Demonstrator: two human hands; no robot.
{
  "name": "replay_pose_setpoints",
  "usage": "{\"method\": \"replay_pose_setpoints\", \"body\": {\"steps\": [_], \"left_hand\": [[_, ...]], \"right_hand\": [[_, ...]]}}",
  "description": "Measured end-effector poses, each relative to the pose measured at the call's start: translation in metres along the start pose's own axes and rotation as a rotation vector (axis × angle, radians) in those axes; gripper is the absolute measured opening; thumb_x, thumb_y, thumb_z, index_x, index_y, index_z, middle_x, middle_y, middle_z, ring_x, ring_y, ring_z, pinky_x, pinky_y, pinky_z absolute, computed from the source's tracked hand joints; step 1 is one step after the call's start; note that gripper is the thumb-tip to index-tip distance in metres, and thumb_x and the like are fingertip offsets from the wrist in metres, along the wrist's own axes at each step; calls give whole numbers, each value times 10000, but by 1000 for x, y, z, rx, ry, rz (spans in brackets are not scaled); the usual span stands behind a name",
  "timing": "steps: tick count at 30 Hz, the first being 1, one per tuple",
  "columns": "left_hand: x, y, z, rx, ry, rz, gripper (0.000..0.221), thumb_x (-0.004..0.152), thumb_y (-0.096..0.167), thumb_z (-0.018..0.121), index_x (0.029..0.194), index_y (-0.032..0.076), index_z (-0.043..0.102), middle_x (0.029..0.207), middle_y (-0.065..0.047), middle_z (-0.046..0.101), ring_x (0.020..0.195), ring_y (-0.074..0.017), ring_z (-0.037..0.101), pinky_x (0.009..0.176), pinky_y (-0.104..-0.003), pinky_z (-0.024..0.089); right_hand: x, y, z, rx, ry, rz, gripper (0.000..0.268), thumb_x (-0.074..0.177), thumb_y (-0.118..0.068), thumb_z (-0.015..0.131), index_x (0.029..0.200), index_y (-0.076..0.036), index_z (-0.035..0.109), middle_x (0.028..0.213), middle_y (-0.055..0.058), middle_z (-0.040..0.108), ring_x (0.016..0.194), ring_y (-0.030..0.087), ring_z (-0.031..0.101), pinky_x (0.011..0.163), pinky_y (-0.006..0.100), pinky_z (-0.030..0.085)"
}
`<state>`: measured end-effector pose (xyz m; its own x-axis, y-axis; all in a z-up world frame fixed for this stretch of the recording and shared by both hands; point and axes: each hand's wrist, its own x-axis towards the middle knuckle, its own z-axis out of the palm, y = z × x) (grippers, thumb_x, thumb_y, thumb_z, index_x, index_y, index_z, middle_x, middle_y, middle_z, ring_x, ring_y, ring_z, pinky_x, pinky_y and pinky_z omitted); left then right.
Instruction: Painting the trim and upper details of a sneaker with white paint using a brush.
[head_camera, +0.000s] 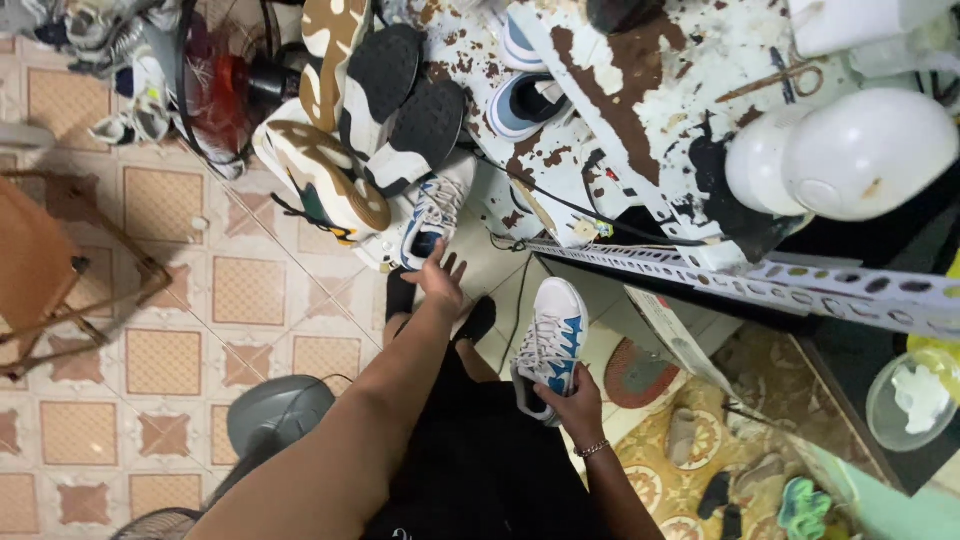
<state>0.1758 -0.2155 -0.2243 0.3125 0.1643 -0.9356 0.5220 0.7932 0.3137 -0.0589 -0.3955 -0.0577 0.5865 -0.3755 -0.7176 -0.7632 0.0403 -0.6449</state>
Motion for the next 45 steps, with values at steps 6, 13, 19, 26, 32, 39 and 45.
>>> {"method": "replay_pose_setpoints", "body": {"steps": [6,13,19,26,32,39,45], "left_hand": [[-1,-11,-15,532,185,20,1293,834,143,742,1580,227,-310,1516,-279,447,1295,-381,562,1055,-480,488],[-126,23,-28,1198,-273,117,928,859,180,753,1493,58,86,1345,-244,457,1209,-358,503,984,-433,434],[-271,45,25,1216,-1108,-448,571,1013,356,567,1475,29,490,1253,-105,607,1137,-240,573,958,-392,482],[-307,22,52,1070,-1750,-521,583,1046,358,561,1493,6,435,1363,-106,621,1269,-221,577,1096,-380,464],[-360,3,43,1023,-1676,-525,723,990,407,610,1535,9,351,1365,-148,592,1239,-247,589,1060,-398,481],[-477,-8,72,878,-1830,862,971,956,390,746,1629,-1,166,1568,-168,387,1446,-249,454,1221,-405,392],[-477,-55,47,1132,-1577,1082,985,884,359,814,1611,-38,281,1522,-189,430,1418,-271,502,1210,-421,417]], "right_hand": [[-21,-14,9,37,81,-102,619,744,-162,871,1278,5,606,1139,100,750,1001,175,717,859,323,569],[-84,-51,3,315,94,-244,643,785,-83,843,1351,32,560,1199,97,715,1084,166,677,949,312,537],[-148,-86,12,515,171,-381,829,771,-247,832,1463,61,496,1337,96,651,1214,177,605,1060,331,470],[-159,50,56,901,317,-477,1068,691,-337,851,1544,-1,304,1432,136,541,1314,273,549,1119,432,445],[-176,40,-16,686,204,-437,1128,673,-346,911,1559,-23,291,1491,138,462,1397,262,448,1158,428,386],[-241,-66,-199,440,49,-794,1078,802,-359,923,1571,11,264,1676,205,236,1527,333,322,1233,483,300],[-236,-7,-315,761,525,-732,602,1121,-467,510,1492,6,512,1471,298,603,1086,396,698,879,428,595]]}}
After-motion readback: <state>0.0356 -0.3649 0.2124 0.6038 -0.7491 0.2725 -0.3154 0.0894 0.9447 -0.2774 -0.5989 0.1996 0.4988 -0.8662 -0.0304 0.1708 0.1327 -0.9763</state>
